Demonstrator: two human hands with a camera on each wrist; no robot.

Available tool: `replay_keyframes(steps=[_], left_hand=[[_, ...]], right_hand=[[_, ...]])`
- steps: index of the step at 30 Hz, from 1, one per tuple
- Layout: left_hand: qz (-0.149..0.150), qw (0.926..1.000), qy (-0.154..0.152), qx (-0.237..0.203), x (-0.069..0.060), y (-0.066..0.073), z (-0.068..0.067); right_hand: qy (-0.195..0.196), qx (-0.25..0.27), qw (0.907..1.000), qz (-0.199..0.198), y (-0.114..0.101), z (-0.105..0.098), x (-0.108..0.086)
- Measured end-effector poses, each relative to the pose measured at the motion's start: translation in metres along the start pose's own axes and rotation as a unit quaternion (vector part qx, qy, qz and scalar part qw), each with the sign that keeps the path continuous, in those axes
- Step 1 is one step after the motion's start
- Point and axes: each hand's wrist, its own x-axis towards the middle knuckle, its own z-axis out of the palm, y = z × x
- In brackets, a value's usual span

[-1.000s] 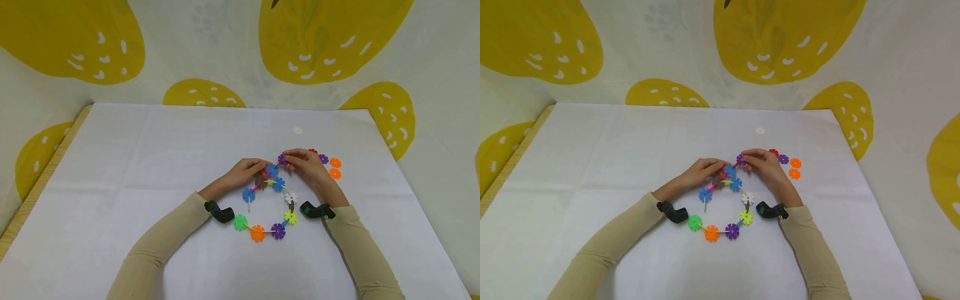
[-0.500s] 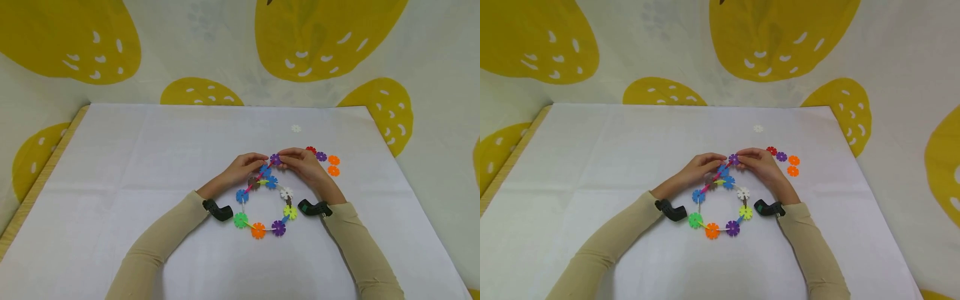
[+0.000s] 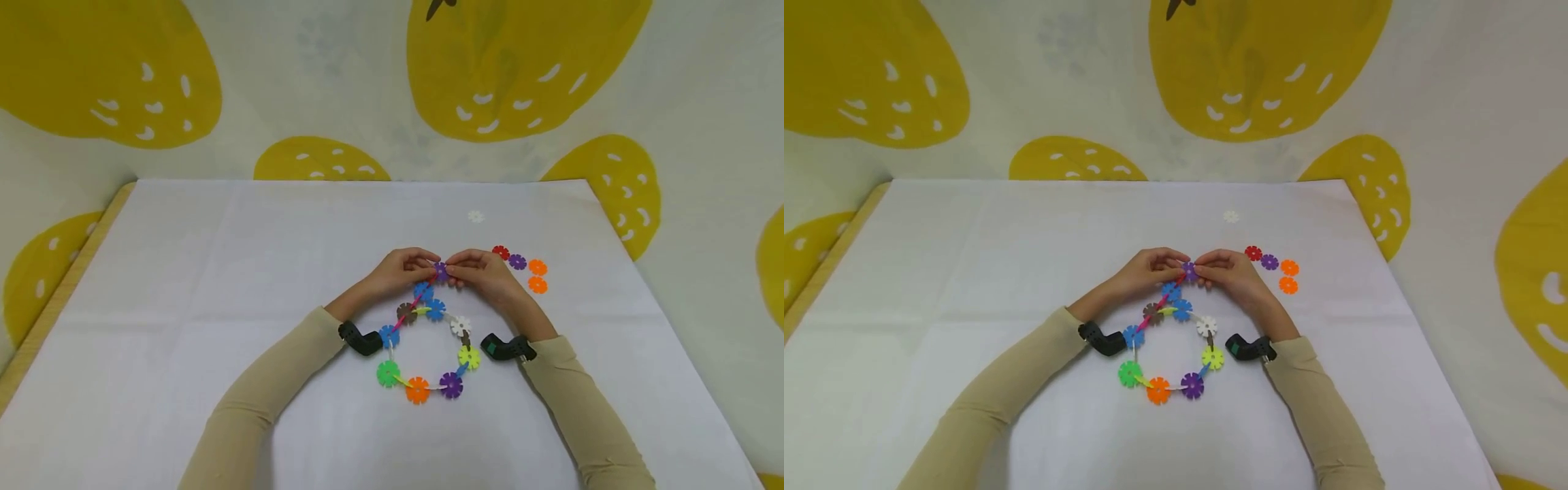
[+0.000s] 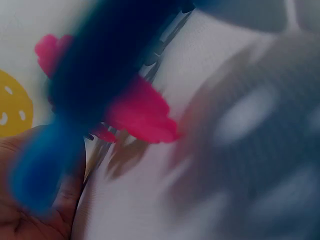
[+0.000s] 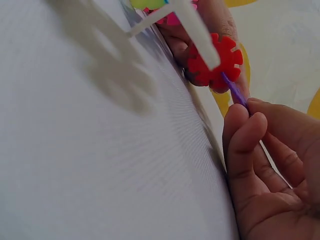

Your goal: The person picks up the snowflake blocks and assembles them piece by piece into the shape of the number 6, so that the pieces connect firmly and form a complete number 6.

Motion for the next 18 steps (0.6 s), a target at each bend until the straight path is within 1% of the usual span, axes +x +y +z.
replay_keyframes(steps=[4,6,8,11,14,18], left_hand=[[0.007,1.0,0.005,-0.003,-0.002,0.001,0.001],[0.009,0.9999,0.007,-0.003,-0.002,0.002,0.0],[0.009,0.9999,0.007,-0.005,-0.002,0.001,-0.001],[0.011,0.9999,0.008,-0.01,-0.003,0.0,-0.001],[0.016,0.9997,0.008,-0.016,-0.005,-0.001,-0.002],[0.021,0.9995,0.01,-0.021,-0.006,-0.001,-0.002]], right_hand=[[-0.004,-0.036,0.9993,-0.003,-0.003,-0.002,-0.002],[-0.002,-0.069,0.9976,-0.011,-0.006,-0.006,-0.004],[0.011,-0.096,0.9953,-0.012,-0.009,-0.011,-0.005],[0.037,-0.146,0.9885,-0.012,-0.012,-0.021,-0.008],[0.061,-0.176,0.9824,-0.008,-0.015,-0.031,-0.011],[0.065,-0.2,0.9776,-0.009,-0.019,-0.044,-0.016]])
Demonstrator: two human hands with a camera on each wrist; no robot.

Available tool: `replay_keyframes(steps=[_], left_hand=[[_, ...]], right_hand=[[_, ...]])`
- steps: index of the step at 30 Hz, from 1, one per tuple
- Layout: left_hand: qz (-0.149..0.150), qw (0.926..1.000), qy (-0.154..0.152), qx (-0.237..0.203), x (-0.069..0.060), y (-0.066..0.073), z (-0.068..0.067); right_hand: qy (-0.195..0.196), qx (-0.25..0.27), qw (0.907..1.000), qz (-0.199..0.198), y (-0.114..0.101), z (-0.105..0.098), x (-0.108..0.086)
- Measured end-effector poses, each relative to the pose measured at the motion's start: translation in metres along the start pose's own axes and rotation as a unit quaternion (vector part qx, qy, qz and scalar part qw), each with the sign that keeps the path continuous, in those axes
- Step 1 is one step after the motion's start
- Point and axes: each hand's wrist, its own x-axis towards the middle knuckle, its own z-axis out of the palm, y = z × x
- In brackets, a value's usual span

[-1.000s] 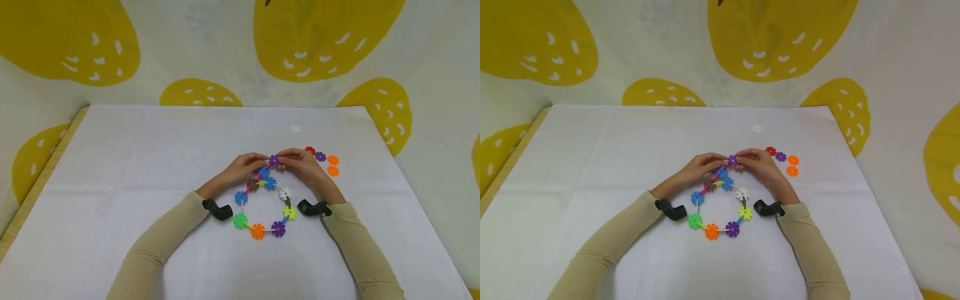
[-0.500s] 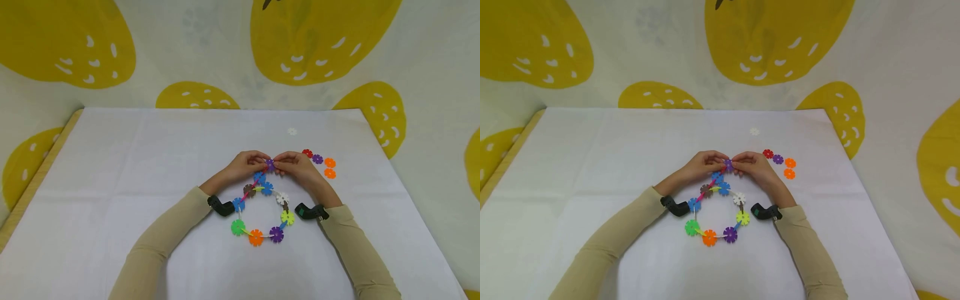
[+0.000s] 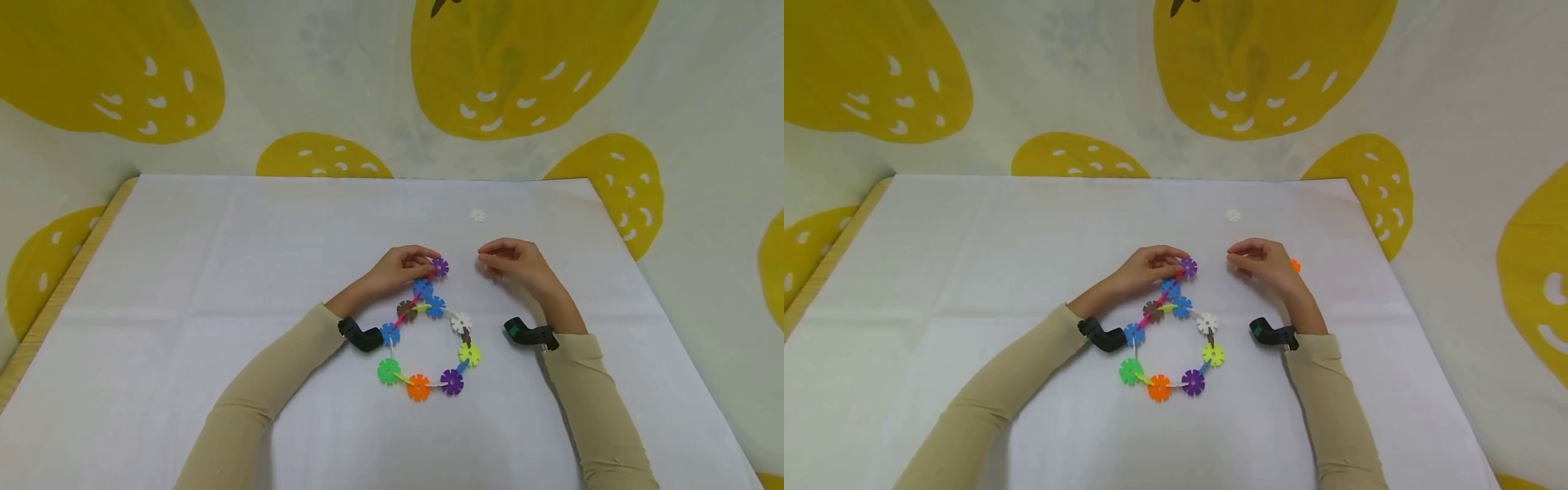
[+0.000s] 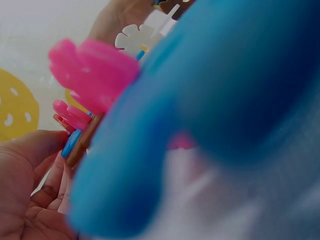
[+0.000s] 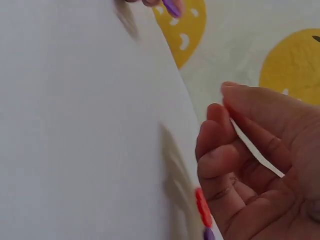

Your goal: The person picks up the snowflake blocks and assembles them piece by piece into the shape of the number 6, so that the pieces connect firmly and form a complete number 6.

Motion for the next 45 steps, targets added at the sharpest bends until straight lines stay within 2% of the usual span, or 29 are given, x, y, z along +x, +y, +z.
replay_keyframes(steps=[6,11,16,24,30,38,42,45], left_hand=[[-0.004,1.0,0.001,-0.006,-0.001,0.0,0.0],[-0.005,1.0,0.001,-0.006,-0.001,0.001,0.0],[-0.004,1.0,0.002,-0.003,0.0,0.001,0.0],[-0.001,1.0,-0.001,0.001,0.001,0.001,0.001],[-0.001,1.0,-0.002,0.005,0.0,-0.001,0.001],[-0.006,0.9999,-0.002,0.011,-0.001,0.0,0.001],[-0.004,0.9999,-0.002,0.015,-0.001,0.0,0.001],[-0.002,0.9998,-0.003,0.018,-0.001,0.0,0.0]], right_hand=[[-0.006,-0.038,0.9986,0.035,0.002,-0.02,-0.006],[0.019,-0.071,0.9966,0.037,0.005,-0.03,-0.009],[0.067,-0.085,0.9933,0.041,0.011,-0.029,-0.006],[0.114,-0.188,0.9754,0.016,0.013,-0.017,-0.001],[0.113,-0.171,0.9784,0.03,0.014,-0.013,-0.001],[0.104,-0.187,0.9761,0.035,0.013,-0.012,-0.002],[0.114,-0.149,0.9813,0.044,0.012,-0.011,-0.002],[0.11,-0.101,0.9883,0.03,0.011,-0.01,-0.002]])
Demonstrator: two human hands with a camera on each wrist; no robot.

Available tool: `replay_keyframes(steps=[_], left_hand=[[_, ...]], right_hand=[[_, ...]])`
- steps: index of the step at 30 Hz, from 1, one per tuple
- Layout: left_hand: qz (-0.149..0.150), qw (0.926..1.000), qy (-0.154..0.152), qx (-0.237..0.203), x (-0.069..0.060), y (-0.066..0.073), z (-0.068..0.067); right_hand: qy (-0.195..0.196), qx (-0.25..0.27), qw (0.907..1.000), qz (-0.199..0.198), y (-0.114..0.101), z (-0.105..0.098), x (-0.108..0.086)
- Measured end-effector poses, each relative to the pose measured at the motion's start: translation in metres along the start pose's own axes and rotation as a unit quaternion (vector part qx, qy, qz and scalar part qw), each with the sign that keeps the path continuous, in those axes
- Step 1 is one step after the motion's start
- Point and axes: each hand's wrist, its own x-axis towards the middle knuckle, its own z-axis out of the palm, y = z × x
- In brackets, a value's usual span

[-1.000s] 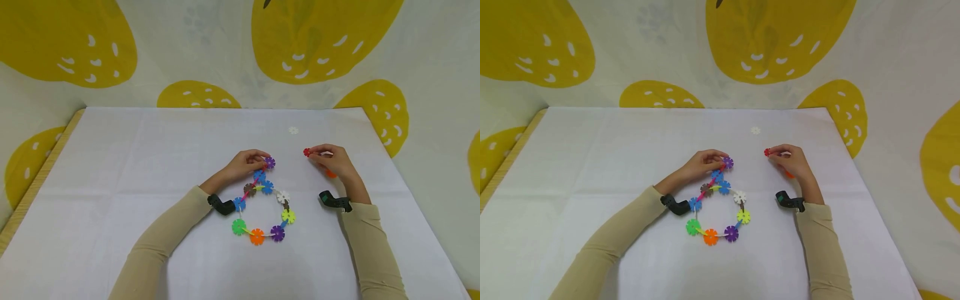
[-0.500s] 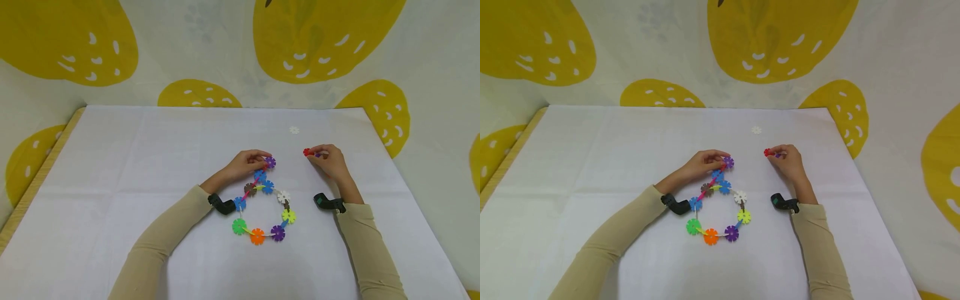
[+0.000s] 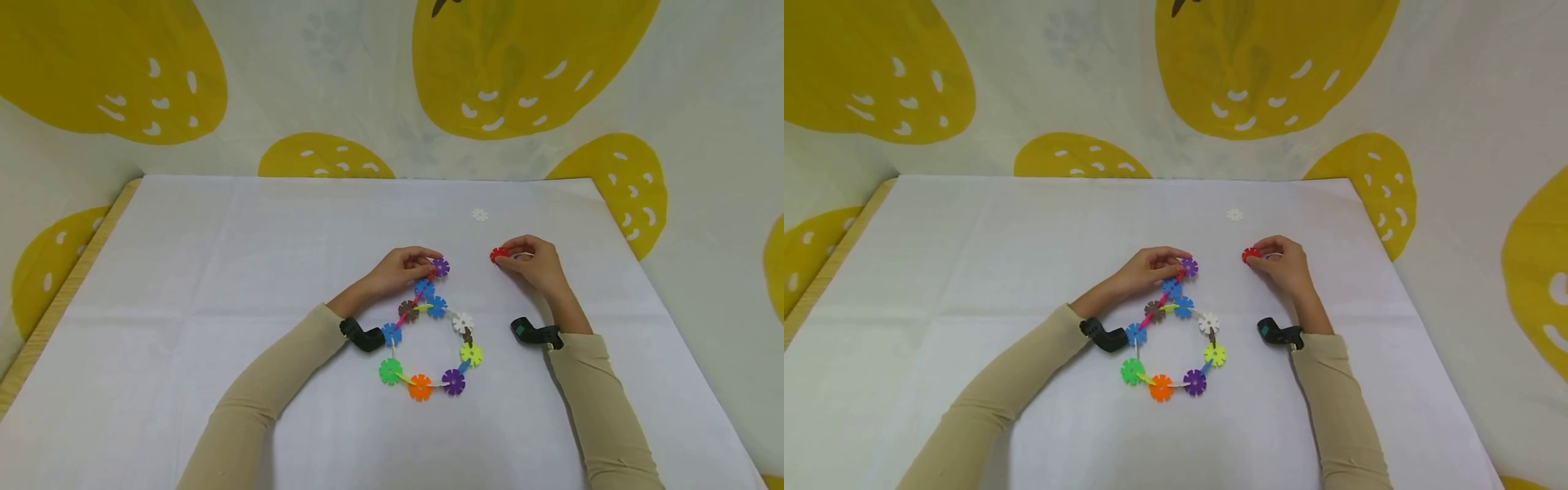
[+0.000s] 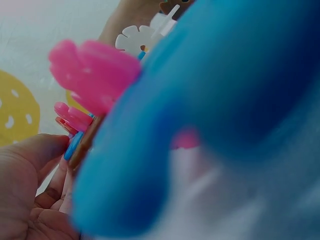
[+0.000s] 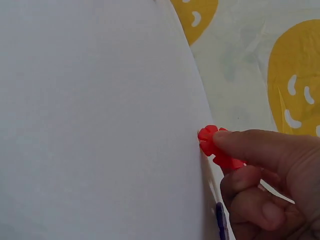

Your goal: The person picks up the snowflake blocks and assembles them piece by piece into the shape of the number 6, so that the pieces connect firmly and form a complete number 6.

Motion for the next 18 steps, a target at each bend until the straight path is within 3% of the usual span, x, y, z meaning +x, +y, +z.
replay_keyframes(steps=[7,14,18], left_hand=[[0.002,1.0,-0.003,0.008,0.0,0.001,0.0],[-0.019,0.9998,0.001,-0.006,-0.001,0.004,0.0],[-0.016,0.9999,0.0,-0.004,0.0,0.003,0.0]], right_hand=[[-0.068,0.081,0.9941,-0.024,-0.003,0.009,0.002],[-0.14,0.114,0.9824,-0.046,-0.009,0.022,0.0],[-0.172,0.128,0.9745,-0.066,-0.012,0.027,-0.002]])
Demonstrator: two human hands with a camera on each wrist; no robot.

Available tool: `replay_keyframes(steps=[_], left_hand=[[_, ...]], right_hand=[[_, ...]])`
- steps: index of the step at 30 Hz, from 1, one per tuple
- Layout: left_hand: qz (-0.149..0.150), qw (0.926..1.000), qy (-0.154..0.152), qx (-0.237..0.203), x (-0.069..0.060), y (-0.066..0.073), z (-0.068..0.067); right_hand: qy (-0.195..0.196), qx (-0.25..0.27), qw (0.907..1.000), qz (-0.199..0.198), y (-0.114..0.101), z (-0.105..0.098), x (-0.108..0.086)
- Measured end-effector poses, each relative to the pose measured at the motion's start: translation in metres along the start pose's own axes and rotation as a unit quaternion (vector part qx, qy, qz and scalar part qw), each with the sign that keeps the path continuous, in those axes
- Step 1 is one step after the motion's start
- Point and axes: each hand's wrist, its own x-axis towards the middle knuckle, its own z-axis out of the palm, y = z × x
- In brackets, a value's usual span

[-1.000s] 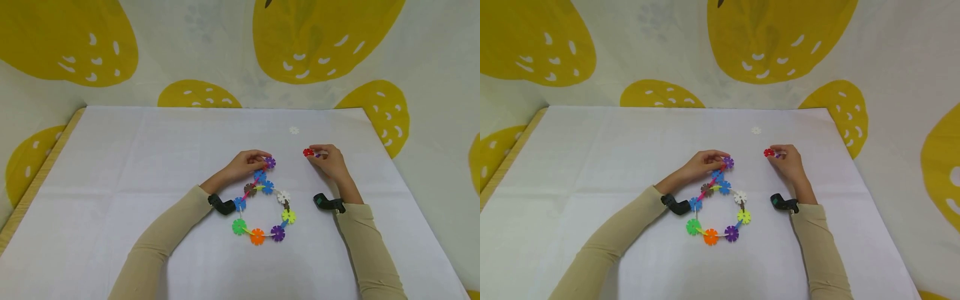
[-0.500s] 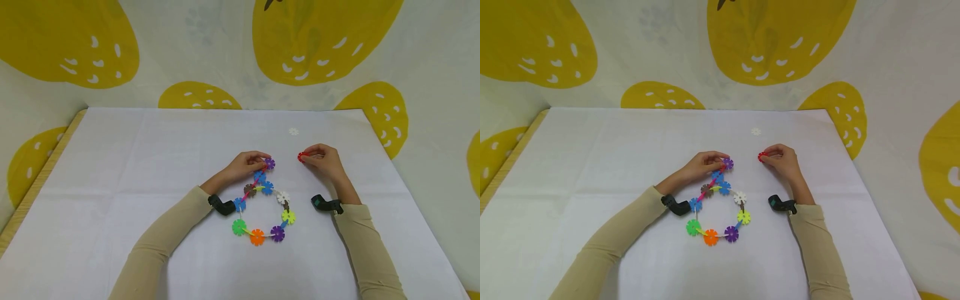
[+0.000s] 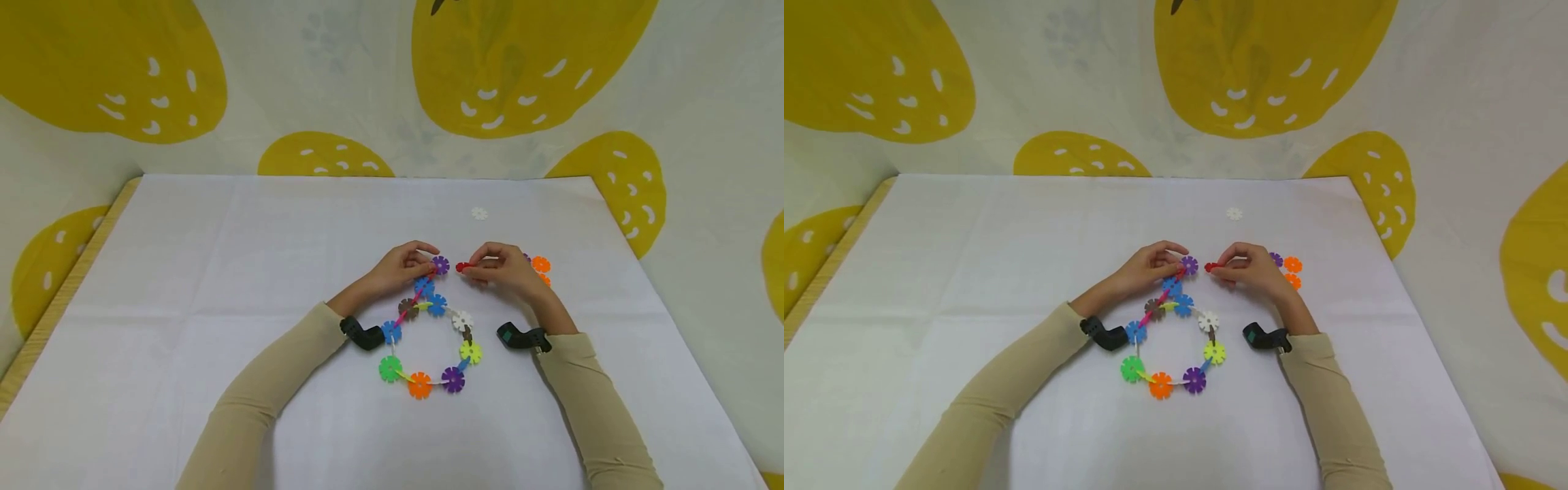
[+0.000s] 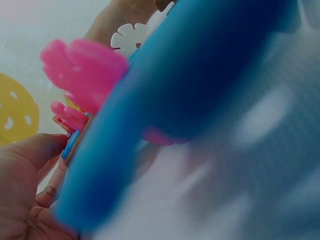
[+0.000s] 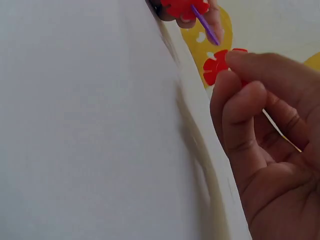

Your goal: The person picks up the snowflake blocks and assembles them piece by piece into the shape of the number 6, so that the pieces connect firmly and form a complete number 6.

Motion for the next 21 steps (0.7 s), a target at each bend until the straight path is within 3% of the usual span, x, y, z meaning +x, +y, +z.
replay_keyframes(steps=[5,10,21], left_hand=[[0.017,0.9998,-0.002,0.004,0.0,0.0,0.0],[0.021,0.9996,-0.001,0.021,0.001,0.0,0.001],[0.023,0.9988,-0.009,0.042,0.0,0.0,-0.001]], right_hand=[[-0.034,0.029,0.9986,-0.028,-0.001,0.006,0.0],[-0.021,0.047,0.9976,-0.045,-0.001,0.009,0.002],[-0.007,-0.007,0.9956,-0.093,0.003,0.012,0.003]])
